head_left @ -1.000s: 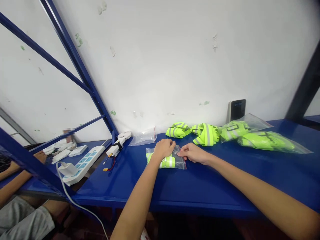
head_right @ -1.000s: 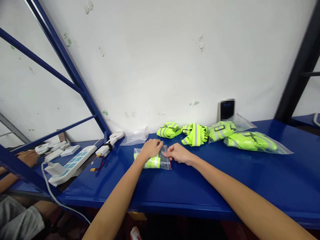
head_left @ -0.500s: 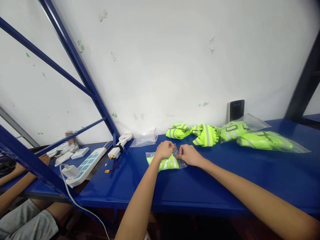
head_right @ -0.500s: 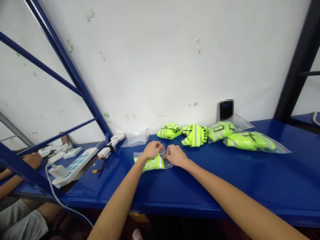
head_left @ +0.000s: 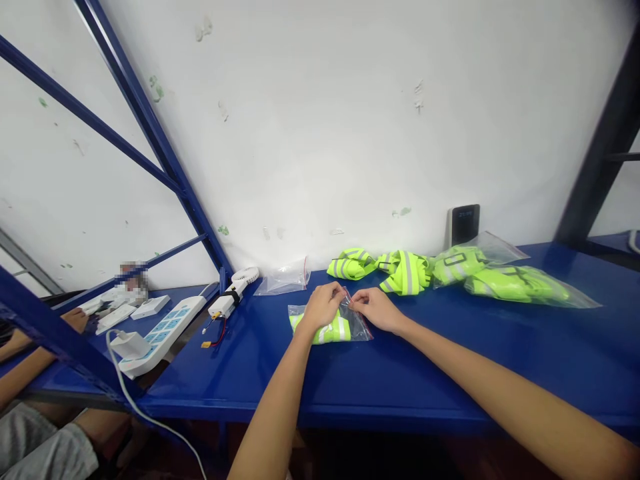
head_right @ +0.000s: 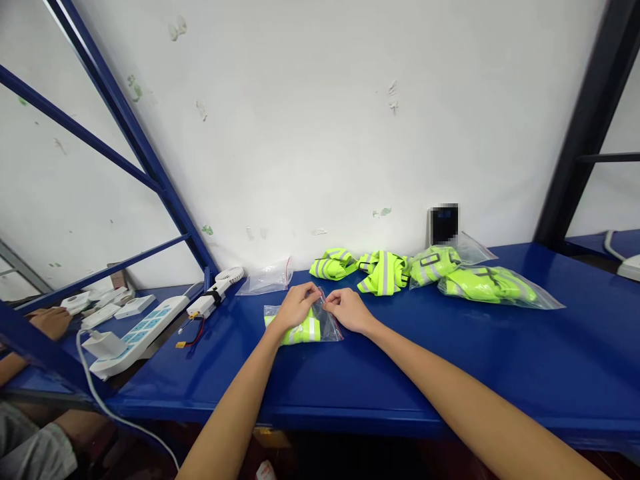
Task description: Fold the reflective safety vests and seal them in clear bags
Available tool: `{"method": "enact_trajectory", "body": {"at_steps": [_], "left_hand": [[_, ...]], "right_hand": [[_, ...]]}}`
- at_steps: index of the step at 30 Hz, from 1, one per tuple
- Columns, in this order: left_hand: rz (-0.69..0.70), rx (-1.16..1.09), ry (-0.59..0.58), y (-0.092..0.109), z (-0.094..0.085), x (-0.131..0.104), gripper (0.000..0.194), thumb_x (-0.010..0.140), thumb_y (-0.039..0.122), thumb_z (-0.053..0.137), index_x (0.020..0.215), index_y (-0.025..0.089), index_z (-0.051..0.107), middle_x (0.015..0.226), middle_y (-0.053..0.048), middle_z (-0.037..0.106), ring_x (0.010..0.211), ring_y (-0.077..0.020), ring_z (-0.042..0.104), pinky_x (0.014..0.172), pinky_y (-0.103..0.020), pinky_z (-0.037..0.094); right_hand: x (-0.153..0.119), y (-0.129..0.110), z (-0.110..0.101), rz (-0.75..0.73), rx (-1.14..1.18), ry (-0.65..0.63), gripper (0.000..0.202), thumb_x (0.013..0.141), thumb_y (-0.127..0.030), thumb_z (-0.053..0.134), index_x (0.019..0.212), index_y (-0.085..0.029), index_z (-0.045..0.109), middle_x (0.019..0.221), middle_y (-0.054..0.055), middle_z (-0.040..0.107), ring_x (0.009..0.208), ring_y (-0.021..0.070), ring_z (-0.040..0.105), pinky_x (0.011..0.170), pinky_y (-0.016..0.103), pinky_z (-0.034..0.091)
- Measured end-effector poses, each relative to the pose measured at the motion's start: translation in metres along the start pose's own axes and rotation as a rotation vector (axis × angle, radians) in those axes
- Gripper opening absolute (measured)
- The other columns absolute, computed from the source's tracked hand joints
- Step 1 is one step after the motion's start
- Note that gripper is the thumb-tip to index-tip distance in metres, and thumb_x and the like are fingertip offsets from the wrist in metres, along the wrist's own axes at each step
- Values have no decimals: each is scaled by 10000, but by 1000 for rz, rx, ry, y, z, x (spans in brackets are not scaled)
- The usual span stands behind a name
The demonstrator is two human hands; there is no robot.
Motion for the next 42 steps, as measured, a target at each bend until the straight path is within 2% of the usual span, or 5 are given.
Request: {"method": "enact_trajectory", "body": {"at_steps": [9,13,23,35,42], "left_hand": [[18,-105,-25,2,-3,2,249,886,274,402,826,182,625,749,-7,672,725,-154,601,676,-242,416],[32,-97,-26,1,-2,2,255,907,291,392,812,186,604,758,-10,671,737,-157,607,687,-242,420],[41,-13,-50,1,-1,0,281,951,302,349,844,201,588,820,-21,673,800,-169,623,747,-252,436],[-21,91,-22,2,1,-1,269,945,347,379,832,208,580,798,-25,680,769,-180,623,688,-259,402],[-76,39,-25,0,-2,-1,284,923,365,383,832,205,598,840,-32,688,798,-187,622,715,-272,430]], "right_hand": [[-7,3,8,175,230,-67,186,765,-334,615,767,-149,624,493,-48,513,375,70,377,394,213,282],[-9,1,9,202,283,-87,188,759,-333,639,752,-148,607,472,-66,470,357,50,318,370,204,239],[-10,3,10,227,273,-67,198,725,-331,670,756,-145,610,516,-57,511,383,49,328,400,208,253],[-6,4,8,144,196,-1,191,702,-326,662,712,-135,656,632,25,646,530,112,534,501,210,380],[-9,2,10,192,273,-59,212,733,-357,648,753,-146,646,479,-41,529,357,72,398,373,205,277]]}}
Point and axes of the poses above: each hand's wrist, its own x-axis towards the middle knuckle, its own z-axis out of the palm, y = z × x, the point moved 6 cm from there along x, towards the middle knuckle
